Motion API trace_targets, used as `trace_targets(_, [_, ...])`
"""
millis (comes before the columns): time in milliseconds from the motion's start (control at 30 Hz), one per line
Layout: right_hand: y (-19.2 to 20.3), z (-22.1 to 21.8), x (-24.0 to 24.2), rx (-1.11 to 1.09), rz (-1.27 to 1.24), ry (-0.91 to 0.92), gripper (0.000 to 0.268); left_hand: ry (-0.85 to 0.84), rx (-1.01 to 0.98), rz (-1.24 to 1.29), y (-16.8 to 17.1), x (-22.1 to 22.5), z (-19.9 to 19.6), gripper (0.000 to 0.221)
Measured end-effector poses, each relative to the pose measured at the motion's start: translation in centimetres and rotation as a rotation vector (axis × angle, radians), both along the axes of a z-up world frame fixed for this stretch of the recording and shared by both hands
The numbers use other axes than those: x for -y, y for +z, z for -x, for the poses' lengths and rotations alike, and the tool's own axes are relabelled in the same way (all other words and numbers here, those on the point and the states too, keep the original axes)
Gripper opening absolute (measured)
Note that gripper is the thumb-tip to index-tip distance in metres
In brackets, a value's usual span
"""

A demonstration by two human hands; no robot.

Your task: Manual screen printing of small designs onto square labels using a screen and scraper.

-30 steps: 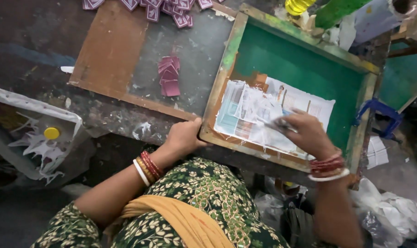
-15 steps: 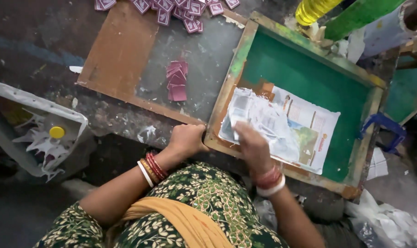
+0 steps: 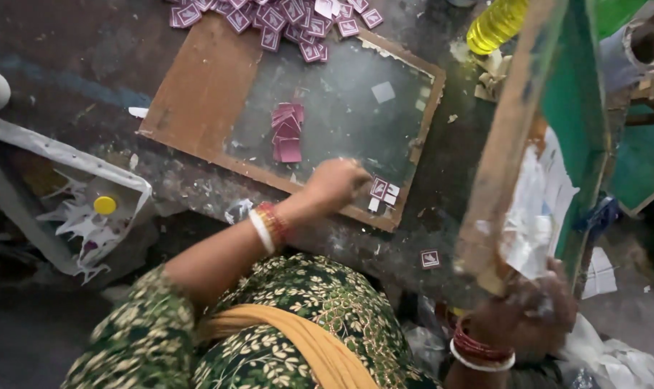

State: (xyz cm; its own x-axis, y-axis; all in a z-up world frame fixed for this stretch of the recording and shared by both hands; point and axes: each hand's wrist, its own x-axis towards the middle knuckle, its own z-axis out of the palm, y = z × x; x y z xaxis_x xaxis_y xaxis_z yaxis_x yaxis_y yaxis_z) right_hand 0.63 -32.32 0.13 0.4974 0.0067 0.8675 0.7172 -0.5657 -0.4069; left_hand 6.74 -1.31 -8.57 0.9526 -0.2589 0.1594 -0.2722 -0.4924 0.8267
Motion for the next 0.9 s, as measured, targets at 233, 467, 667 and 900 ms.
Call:
trace_targets(233, [3.3,0.7,0.8,0.069,0.096,-0.382,0.034,0.088,-0.112,-0.252,-4.6,1.9,-5.9,0.017])
trace_targets(467, [3.0,0.2,3.0,0.137,0.065,-0.441,0.029,0.827,0.129,0.384,1.7,-8.1,-4.3,0.033])
trace_targets(667, [1.2,-0.1,5.3,0.059,0.071,-0.493,0.024,0.409,0.367,-0.341,-2.4,-10.1,1.9,0.027])
trace_targets(900, [3.4,0.4,3.7,0.024,0.066,-0.567,0.025,0.365,0.346,-0.302,-1.0,-5.9,3.2,0.013])
